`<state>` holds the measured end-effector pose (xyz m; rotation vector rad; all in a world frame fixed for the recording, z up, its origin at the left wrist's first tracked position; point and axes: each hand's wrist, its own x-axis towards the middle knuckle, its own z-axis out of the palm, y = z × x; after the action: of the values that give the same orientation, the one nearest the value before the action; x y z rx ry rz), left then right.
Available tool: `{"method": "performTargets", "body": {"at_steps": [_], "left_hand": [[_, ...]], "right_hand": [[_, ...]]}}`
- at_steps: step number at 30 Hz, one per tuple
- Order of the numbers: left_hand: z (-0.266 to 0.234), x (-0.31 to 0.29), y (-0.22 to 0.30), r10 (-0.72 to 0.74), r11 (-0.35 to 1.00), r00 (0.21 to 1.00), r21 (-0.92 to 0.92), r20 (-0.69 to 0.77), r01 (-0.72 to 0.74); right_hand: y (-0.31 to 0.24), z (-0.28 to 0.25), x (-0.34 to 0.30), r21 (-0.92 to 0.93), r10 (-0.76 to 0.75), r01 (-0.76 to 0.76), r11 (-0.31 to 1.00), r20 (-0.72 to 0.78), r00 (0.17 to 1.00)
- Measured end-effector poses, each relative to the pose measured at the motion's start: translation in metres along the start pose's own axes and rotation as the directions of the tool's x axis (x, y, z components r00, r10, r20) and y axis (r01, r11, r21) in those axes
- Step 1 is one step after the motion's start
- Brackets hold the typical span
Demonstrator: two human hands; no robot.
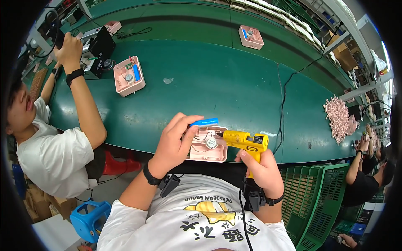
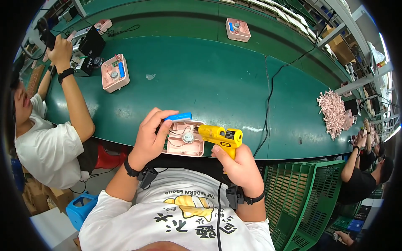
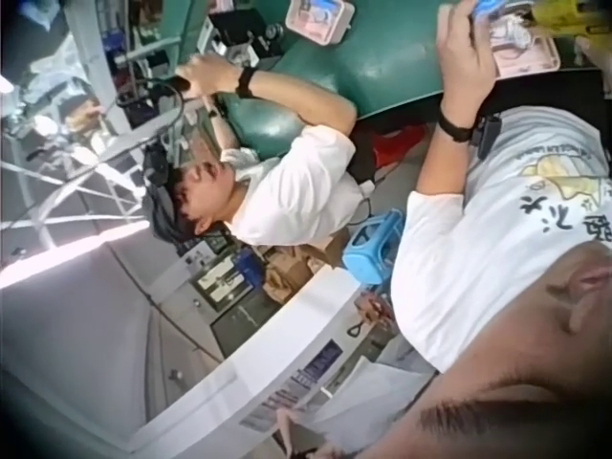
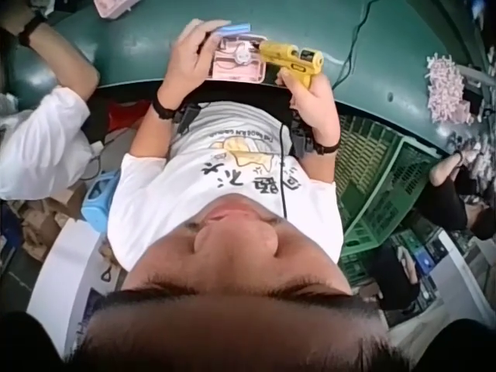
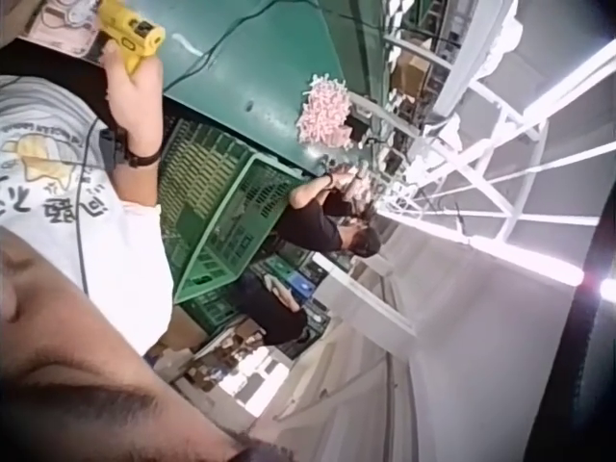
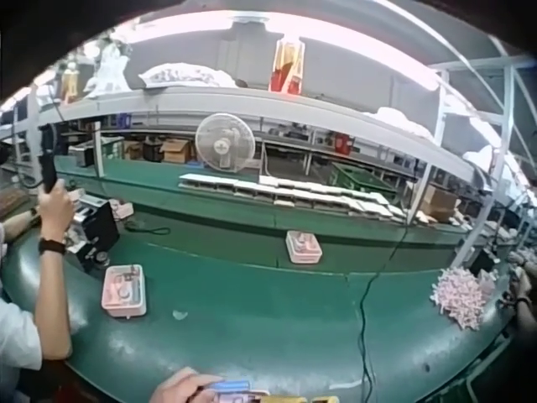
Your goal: The person assembles a device by placing a battery into a plastic housing and securing it with a glue gun. They then apply adhesive to the housing to attach a small plastic rod before setting the unit aside.
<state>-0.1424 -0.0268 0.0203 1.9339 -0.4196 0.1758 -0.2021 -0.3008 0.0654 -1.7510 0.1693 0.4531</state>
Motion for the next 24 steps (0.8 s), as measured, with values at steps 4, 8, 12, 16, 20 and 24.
{"method": "performTargets", "body": {"at_steps": [4, 8, 12, 16, 20, 24], "left_hand": [[0.007, -0.002, -0.006, 0.114, 0.990, 0.994, 0.087, 0.007, -0.114], [0.008, -0.004, -0.005, 0.003, 1.000, 1.000, -0.001, -0.001, -0.003], [0.010, -0.005, -0.006, 0.025, 0.999, 1.000, 0.023, 0.002, -0.025], [0.010, -0.005, -0.008, 0.042, 0.998, 0.999, 0.053, 0.010, -0.042], [0.009, -0.005, -0.007, 0.033, 0.998, 0.999, 0.062, 0.011, -0.034], [0.012, -0.007, -0.007, 0.032, 0.998, 0.999, 0.053, -0.024, -0.031]], "right_hand": [[0.003, -0.001, -0.004, -0.016, 0.023, -0.024, 1.000, -0.064, 0.998], [0.005, 0.002, -0.003, -0.034, 0.003, -0.006, 0.999, -0.089, 0.996], [0.006, 0.002, -0.006, -0.106, -0.026, 0.018, 0.994, -0.070, 0.997], [0.002, 0.004, -0.010, -0.144, -0.076, 0.065, 0.987, -0.069, 0.995], [0.002, 0.006, -0.011, -0.077, -0.058, 0.050, 0.996, -0.111, 0.992], [0.007, 0.007, -0.008, -0.049, -0.067, 0.061, 0.997, -0.135, 0.989]]}}
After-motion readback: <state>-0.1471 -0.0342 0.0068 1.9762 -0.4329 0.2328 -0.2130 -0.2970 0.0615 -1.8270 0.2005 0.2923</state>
